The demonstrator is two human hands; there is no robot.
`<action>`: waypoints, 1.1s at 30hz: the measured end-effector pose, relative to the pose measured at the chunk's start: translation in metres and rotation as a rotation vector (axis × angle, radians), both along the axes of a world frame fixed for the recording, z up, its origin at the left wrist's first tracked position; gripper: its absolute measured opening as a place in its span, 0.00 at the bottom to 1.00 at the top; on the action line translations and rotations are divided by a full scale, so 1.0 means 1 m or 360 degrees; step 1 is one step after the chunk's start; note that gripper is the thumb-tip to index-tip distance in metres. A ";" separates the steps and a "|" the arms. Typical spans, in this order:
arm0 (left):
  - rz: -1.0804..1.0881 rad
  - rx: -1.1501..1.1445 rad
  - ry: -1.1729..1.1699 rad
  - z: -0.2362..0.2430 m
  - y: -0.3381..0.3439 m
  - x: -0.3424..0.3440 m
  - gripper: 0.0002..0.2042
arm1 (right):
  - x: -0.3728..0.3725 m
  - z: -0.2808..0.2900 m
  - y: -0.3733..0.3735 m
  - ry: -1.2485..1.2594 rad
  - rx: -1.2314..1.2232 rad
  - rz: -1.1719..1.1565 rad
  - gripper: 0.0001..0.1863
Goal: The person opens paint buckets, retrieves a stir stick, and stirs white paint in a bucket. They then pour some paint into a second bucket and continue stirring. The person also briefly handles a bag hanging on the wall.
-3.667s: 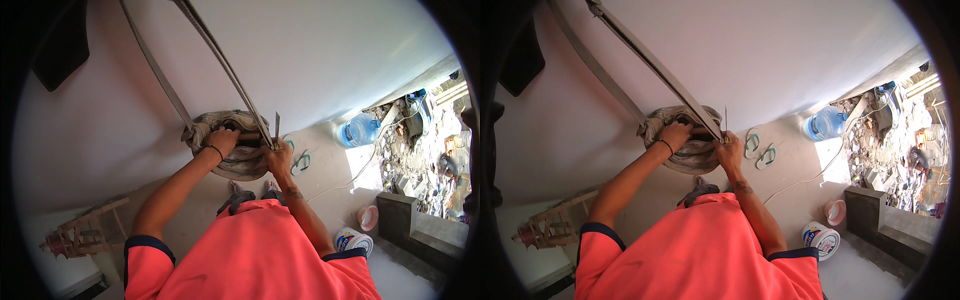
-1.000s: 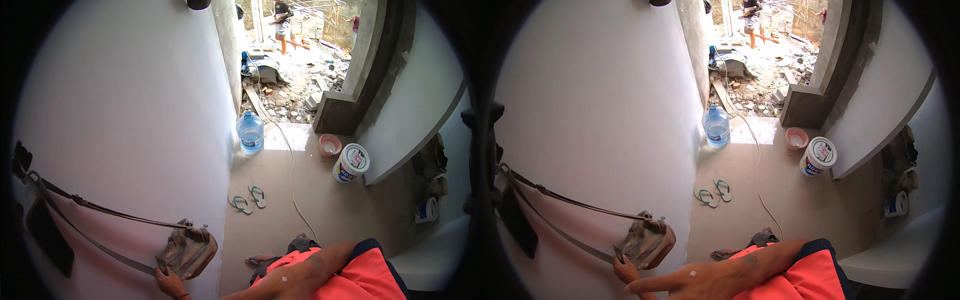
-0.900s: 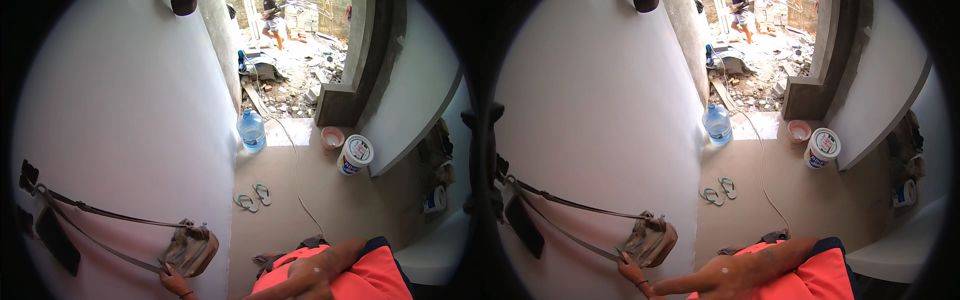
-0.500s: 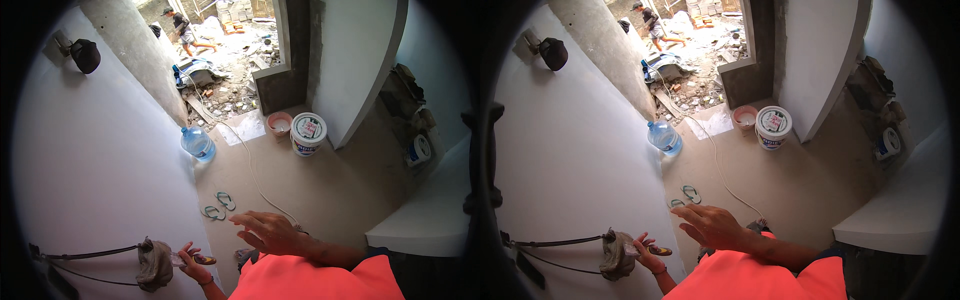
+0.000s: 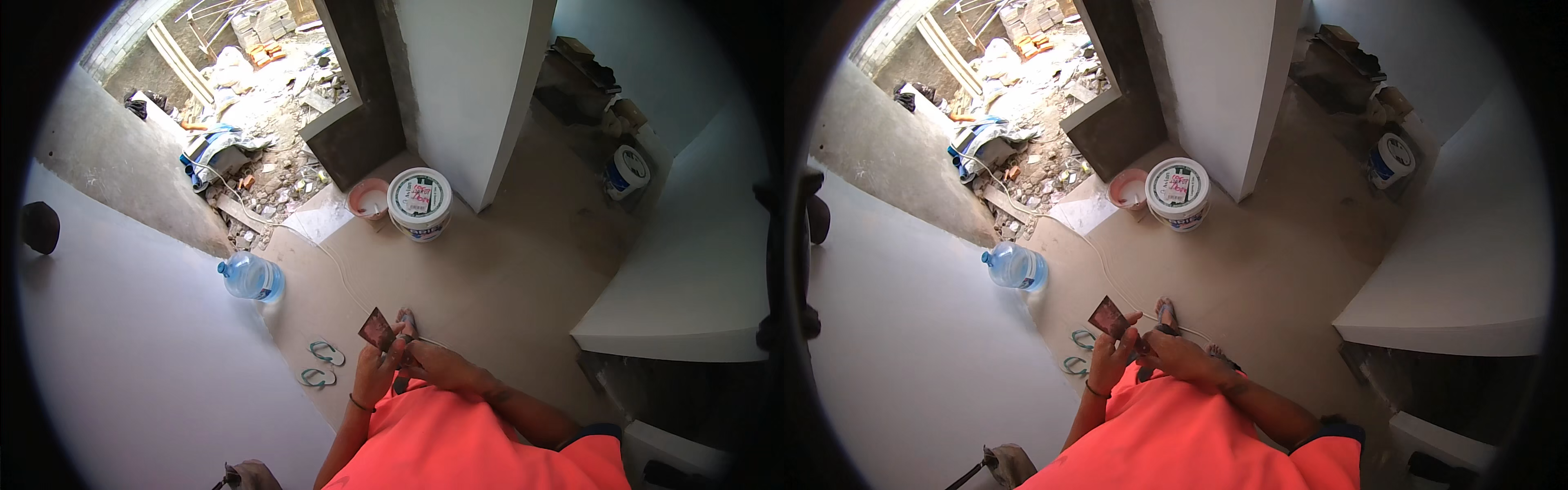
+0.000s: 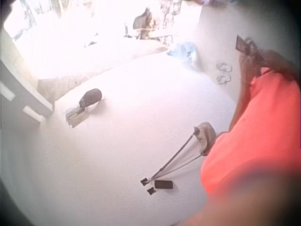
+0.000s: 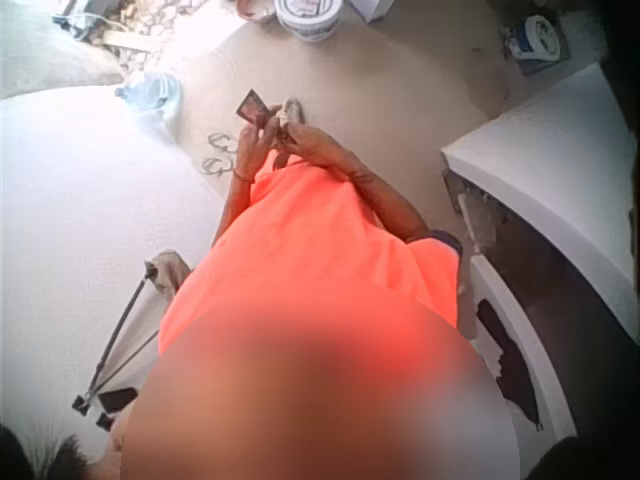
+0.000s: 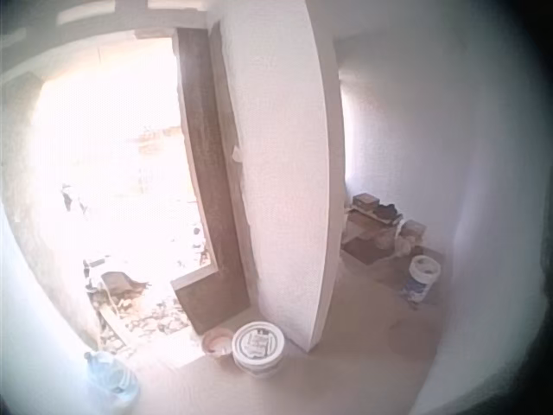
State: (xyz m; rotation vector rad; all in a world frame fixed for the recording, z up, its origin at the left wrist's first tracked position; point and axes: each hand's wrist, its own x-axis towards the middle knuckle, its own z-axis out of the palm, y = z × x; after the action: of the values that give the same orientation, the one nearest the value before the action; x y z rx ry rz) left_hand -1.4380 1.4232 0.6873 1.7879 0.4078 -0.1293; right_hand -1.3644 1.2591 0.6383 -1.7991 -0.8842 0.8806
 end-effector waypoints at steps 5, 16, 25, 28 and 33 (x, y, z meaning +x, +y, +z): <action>-0.1147 0.1184 0.0324 -0.020 0.064 0.082 0.26 | 0.059 -0.054 0.011 0.1311 0.0290 -0.1055 0.18; -0.0261 0.0712 0.0281 -0.201 0.267 0.138 0.21 | 0.196 -0.214 0.020 0.2086 0.0237 -0.2283 0.10; 0.1911 -0.0292 0.1590 -0.255 0.226 -0.119 0.06 | 0.381 -0.342 0.078 0.1626 -0.0594 -0.1676 0.13; 0.1658 -0.0227 0.1767 -0.185 0.156 -0.103 0.08 | 0.447 -0.386 0.104 0.1454 -0.0695 -0.1434 0.14; 0.0641 0.0013 0.1816 -0.127 0.103 0.002 0.13 | 0.514 -0.407 0.124 0.1180 -0.0978 -0.1269 0.17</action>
State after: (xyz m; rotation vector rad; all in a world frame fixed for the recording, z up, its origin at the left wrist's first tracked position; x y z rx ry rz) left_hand -1.4360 1.5264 0.5607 1.4466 1.5525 -0.8684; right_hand -0.8502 1.3833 0.2309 -1.8404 0.6099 1.1923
